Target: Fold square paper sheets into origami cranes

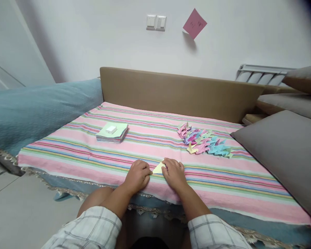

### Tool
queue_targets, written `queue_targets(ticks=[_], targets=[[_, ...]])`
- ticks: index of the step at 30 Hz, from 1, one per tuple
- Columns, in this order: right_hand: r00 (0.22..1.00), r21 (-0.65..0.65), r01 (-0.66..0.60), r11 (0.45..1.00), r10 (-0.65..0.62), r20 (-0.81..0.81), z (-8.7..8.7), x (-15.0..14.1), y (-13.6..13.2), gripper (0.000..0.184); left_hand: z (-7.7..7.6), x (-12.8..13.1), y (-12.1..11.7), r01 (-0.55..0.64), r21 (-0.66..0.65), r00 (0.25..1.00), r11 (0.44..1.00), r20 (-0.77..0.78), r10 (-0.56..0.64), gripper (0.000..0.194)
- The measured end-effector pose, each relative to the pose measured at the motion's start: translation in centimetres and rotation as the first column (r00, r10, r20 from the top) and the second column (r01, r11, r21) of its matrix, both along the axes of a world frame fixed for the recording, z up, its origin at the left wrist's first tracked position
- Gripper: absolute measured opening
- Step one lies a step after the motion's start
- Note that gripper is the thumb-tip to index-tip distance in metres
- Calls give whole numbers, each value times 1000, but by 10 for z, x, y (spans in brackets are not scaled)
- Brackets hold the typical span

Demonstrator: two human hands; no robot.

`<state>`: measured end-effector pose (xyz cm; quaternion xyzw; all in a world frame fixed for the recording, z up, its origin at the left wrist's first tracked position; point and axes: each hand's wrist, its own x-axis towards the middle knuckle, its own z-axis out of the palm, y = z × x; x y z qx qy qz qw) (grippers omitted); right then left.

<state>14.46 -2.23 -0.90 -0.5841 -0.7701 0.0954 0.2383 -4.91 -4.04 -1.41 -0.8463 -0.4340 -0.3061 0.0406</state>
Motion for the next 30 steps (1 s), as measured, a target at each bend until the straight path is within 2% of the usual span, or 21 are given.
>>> queue_targets(ticks=[6, 11, 17, 19, 21, 23, 24, 28, 30], targets=[[999, 26, 5, 1000, -7, 43, -1, -1, 0, 25, 1, 7, -7, -34, 5, 999, 999, 8, 34, 24], [999, 62, -1, 998, -2, 48, -4, 0, 0, 26, 1, 15, -10, 64, 11, 995, 998, -73, -63, 33], [992, 83, 127, 988, -126, -10, -8, 3, 3, 32, 2, 16, -10, 47, -31, 995, 998, -90, -50, 29], [998, 155, 60, 986, -54, -42, -8, 3, -1, 33, 2, 17, -11, 45, -34, 995, 998, -86, -48, 29], [993, 208, -102, 973, 111, -32, -7, 3, -6, 33, 2, 17, -10, 43, -37, 996, 998, -81, -46, 29], [973, 195, -225, 955, 231, -9, -6, 1, -10, 33, 2, 17, -10, 45, -38, 996, 998, -76, -48, 29], [972, 175, -231, 957, 236, -4, -6, -1, -11, 34, 1, 17, -10, 46, -37, 996, 998, -73, -48, 29], [998, 88, -62, 994, 63, 0, -7, -5, -5, 37, 0, 17, -9, 37, -43, 997, 998, -69, -40, 29], [1000, 71, -19, 997, 20, -22, -8, -4, -1, 37, 0, 17, -10, 36, -42, 997, 998, -71, -38, 29]])
